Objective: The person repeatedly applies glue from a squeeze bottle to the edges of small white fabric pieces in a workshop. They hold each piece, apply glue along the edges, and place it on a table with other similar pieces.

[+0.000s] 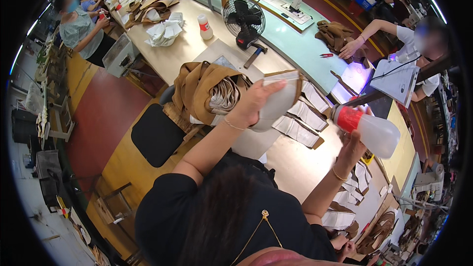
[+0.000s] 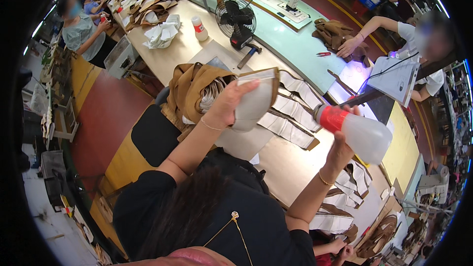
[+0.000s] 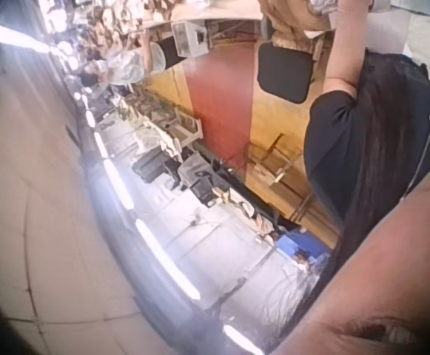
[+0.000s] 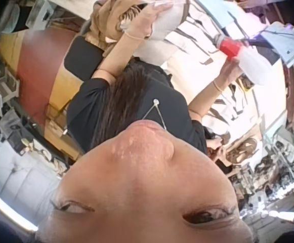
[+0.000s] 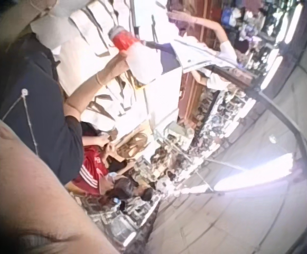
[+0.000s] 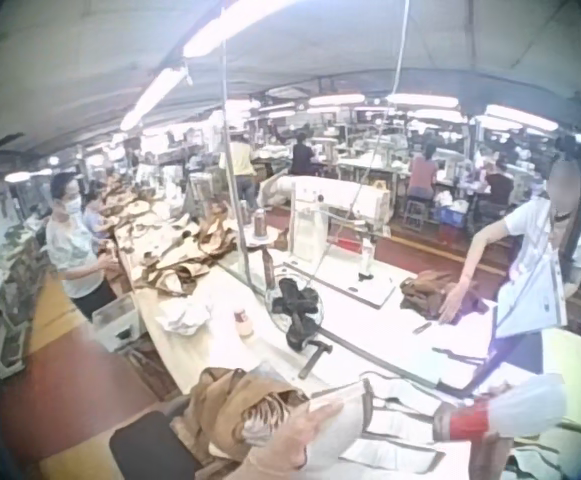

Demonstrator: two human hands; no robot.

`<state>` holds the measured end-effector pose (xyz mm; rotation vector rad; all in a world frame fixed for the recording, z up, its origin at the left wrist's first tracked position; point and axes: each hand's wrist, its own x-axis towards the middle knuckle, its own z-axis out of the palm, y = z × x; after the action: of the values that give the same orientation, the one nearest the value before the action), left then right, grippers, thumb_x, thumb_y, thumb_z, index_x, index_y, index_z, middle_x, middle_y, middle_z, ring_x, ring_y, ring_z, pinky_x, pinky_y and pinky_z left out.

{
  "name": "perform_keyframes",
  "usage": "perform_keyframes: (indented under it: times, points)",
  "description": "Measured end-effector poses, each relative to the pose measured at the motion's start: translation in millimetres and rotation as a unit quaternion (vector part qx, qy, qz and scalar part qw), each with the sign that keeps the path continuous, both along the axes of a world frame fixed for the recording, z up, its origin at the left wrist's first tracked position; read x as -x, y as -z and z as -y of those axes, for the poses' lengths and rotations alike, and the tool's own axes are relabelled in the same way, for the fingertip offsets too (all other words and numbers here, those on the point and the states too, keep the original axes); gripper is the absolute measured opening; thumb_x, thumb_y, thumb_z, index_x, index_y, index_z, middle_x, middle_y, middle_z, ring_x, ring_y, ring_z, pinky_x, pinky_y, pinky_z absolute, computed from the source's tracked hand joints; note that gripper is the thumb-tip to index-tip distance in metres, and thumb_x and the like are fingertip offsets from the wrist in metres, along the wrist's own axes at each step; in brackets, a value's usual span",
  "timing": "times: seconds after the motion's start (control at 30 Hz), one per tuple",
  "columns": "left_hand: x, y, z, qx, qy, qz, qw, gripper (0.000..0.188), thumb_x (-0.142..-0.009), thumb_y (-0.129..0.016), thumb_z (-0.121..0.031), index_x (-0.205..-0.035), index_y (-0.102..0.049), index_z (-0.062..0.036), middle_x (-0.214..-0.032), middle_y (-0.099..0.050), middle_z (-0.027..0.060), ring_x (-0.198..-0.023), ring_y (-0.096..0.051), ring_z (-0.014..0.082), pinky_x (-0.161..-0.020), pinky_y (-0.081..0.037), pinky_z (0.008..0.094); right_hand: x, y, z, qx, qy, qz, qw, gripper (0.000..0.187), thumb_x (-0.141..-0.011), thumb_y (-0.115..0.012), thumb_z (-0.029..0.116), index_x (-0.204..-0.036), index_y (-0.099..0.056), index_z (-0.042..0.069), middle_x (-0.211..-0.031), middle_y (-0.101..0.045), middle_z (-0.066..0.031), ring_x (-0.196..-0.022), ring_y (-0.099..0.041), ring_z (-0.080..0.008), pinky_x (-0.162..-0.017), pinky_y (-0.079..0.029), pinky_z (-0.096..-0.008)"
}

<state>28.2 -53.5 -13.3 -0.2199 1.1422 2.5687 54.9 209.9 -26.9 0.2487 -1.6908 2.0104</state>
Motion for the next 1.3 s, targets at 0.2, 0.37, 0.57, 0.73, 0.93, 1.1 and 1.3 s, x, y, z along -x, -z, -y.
perform_keyframes:
  times: [0.2, 0.37, 0.57, 0.73, 0.93, 1.1, 1.3]
  points:
    - [-10.9, 9.2, -16.9, -0.099, 0.020, -0.001, 0.995, 0.029, -0.086, -0.058, -0.017, -0.110, -0.054, -0.0007, -0.099, -0.061, 0.0062, -0.086, -0.060, 0.0145, -0.076, -0.049, 0.0284, -15.4, -16.5, 6.5, -0.043, 0.187, -0.081, 0.978, 0.070, -0.076, -0.072, 0.021, -0.127, -0.031, -0.003, -0.121, -0.047, -0.0225, -0.109, -0.051, -0.0316, -0.093, -0.045, -0.0431]
    - [-19.8, 6.8, -25.1, -0.099, 0.024, -0.003, 0.995, 0.030, -0.090, -0.049, -0.017, -0.114, -0.051, 0.0014, -0.106, -0.060, 0.0099, -0.092, -0.061, 0.0169, -0.081, -0.049, 0.0303, -19.5, -36.3, 46.9, 0.026, 0.032, -0.127, 0.991, 0.076, -0.074, -0.074, 0.023, -0.129, -0.028, -0.002, -0.119, -0.047, -0.0256, -0.105, -0.054, -0.0358, -0.090, -0.046, -0.0501]
    - [-22.6, 3.0, -31.5, -0.078, 0.032, -0.011, 0.996, 0.032, -0.090, -0.051, -0.021, -0.113, -0.053, 0.0004, -0.102, -0.061, 0.0092, -0.090, -0.061, 0.0163, -0.077, -0.050, 0.0292, 2.8, -29.7, 59.0, -0.188, 0.135, -0.062, 0.971, 0.039, -0.069, -0.079, 0.017, -0.101, -0.060, 0.004, -0.096, -0.064, -0.0035, -0.086, -0.060, -0.0144, -0.074, -0.050, -0.0264]
    - [-25.6, 0.7, -28.8, -0.065, 0.031, -0.019, 0.997, 0.032, -0.090, -0.050, -0.021, -0.113, -0.053, 0.0003, -0.103, -0.061, 0.0086, -0.090, -0.060, 0.0159, -0.079, -0.049, 0.0291, -2.4, -18.0, 61.3, -0.271, 0.154, -0.113, 0.943, 0.042, -0.074, -0.074, 0.028, -0.108, -0.060, 0.009, -0.101, -0.062, -0.0027, -0.092, -0.058, -0.0175, -0.083, -0.046, -0.0337]
    - [-16.9, 4.1, -25.3, -0.101, 0.040, -0.022, 0.994, 0.033, -0.091, -0.047, -0.020, -0.115, -0.050, 0.0021, -0.108, -0.059, 0.0117, -0.096, -0.060, 0.0181, -0.084, -0.048, 0.0313, 5.0, -36.6, 46.3, -0.063, 0.140, -0.021, 0.988, 0.030, -0.074, -0.074, 0.014, -0.100, -0.063, 0.004, -0.091, -0.064, -0.0026, -0.080, -0.060, -0.0126, -0.072, -0.050, -0.0287]
    - [-17.6, -3.1, -29.0, -0.176, 0.072, -0.002, 0.982, 0.041, -0.095, -0.037, -0.028, -0.124, -0.044, 0.0010, -0.121, -0.053, 0.0118, -0.111, -0.051, 0.0209, -0.096, -0.039, 0.0355, -1.6, -13.6, 63.9, -0.276, 0.155, -0.111, 0.942, 0.048, -0.070, -0.078, 0.019, -0.110, -0.056, 0.007, -0.104, -0.061, -0.0039, -0.093, -0.056, -0.0144, -0.081, -0.047, -0.0304]
    - [-17.0, 4.9, -20.1, -0.245, 0.181, -0.003, 0.952, 0.064, -0.094, -0.021, -0.051, -0.134, -0.032, -0.0026, -0.130, -0.047, 0.0113, -0.120, -0.044, 0.0217, -0.100, -0.033, 0.0344, -6.1, -45.1, 64.1, -0.066, 0.115, -0.055, 0.990, 0.033, -0.071, -0.077, 0.014, -0.098, -0.063, 0.002, -0.090, -0.063, -0.0039, -0.081, -0.058, -0.0137, -0.073, -0.049, -0.0271]
